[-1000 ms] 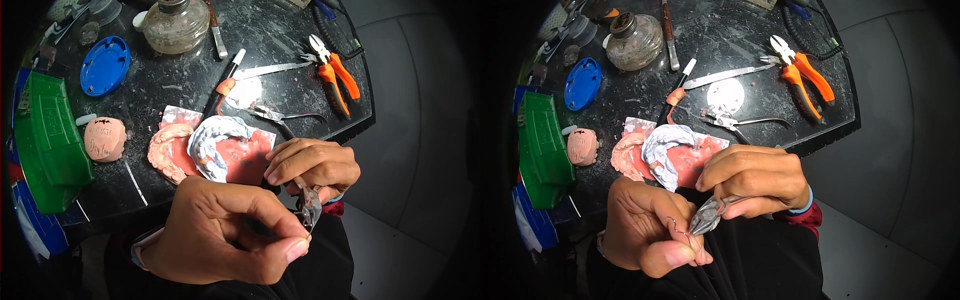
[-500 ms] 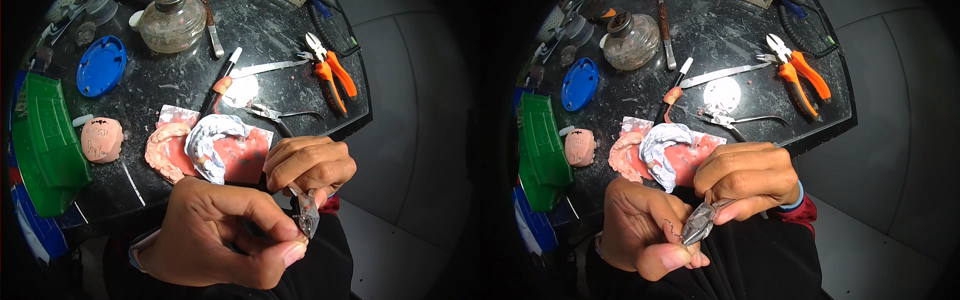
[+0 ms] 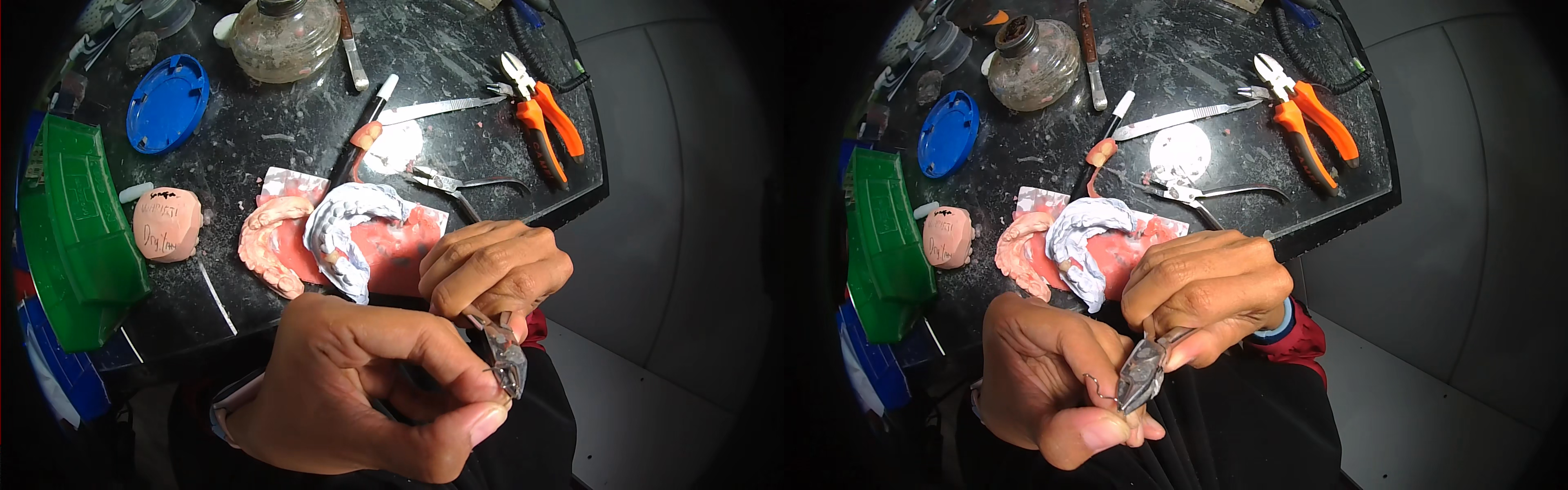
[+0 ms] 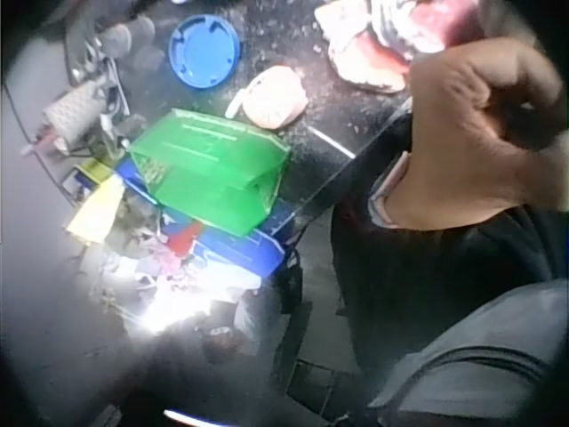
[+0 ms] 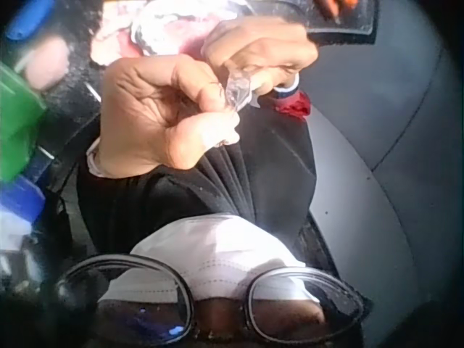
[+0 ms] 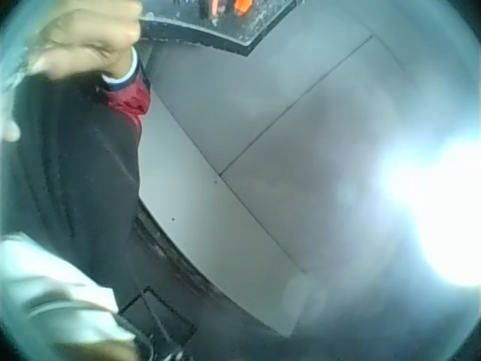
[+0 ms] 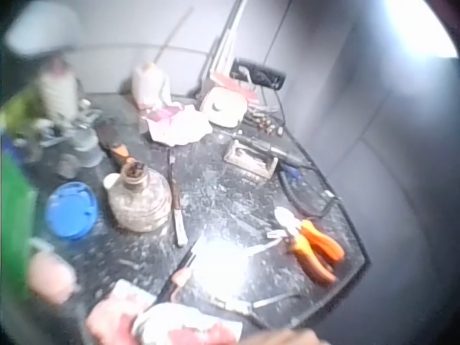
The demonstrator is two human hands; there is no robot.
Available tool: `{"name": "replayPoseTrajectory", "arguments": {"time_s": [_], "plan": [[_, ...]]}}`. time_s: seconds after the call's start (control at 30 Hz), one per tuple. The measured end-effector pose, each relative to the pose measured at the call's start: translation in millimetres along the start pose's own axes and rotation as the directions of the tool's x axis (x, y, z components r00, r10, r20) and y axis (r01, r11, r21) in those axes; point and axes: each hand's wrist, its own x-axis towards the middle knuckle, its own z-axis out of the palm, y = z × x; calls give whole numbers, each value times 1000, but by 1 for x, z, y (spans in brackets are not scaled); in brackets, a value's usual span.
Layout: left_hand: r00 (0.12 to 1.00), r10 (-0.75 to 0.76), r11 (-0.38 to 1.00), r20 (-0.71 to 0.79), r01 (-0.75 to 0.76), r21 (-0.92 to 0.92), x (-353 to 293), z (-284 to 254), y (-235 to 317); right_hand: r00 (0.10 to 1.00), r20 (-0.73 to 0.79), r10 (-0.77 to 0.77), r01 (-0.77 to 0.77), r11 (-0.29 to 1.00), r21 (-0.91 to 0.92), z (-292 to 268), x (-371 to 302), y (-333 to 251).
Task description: The person bends a thin metal wire using pliers and then places the wire against a white dental cast. The person repeatedly trims and shapes the wire with the pliers while checking the fit against the cast.
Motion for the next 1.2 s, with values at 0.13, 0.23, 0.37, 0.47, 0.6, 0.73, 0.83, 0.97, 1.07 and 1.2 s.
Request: {"name": "replayPoseTrajectory", "arguments": {"time_s": [0.13, 0.23, 0.37, 0.47, 0.6, 0.73, 0.83, 0.97, 1.07, 1.2], "plan": [[1000, 21, 1000, 2, -21, 3, -1, 2, 0, 999, -35, -1, 1, 1000, 18, 4, -1, 1], [999, 35, 999, 0, -35, -9, -1, 0, -1, 999, -33, 1, -1, 1000, 24, 5, -2, 2], [999, 44, 999, -12, -44, 11, -3, -4, 0, 998, -62, 27, -26, 999, 20, 8, 1, 3], [999, 49, 999, 18, -49, 24, -4, -6, -1, 996, -46, 77, -76, 997, 21, 8, 1, 0], [989, -14, 979, 144, -16, 205, 2, -4, 12, 992, -37, 124, -122, 992, 34, 9, 0, -4], [991, -64, 978, 122, 38, 207, 2, -5, 13, 991, -75, 107, -99, 989, 111, 14, -10, 6], [989, -91, 974, 119, 64, 215, 2, -4, 12, 992, -124, -3, 18, 992, 124, 17, -14, 13], [990, -84, 978, 113, 60, 201, 0, -4, 12, 987, -163, 7, 20, 986, 163, 18, -11, 12], [987, -105, 980, 124, 81, 182, 1, -5, 11, 997, -32, 71, -65, 986, 154, 10, -2, 6], [985, -125, 974, 119, 100, 201, 1, -5, 12, 997, -50, 59, -50, 986, 158, 13, -5, 8]]}}
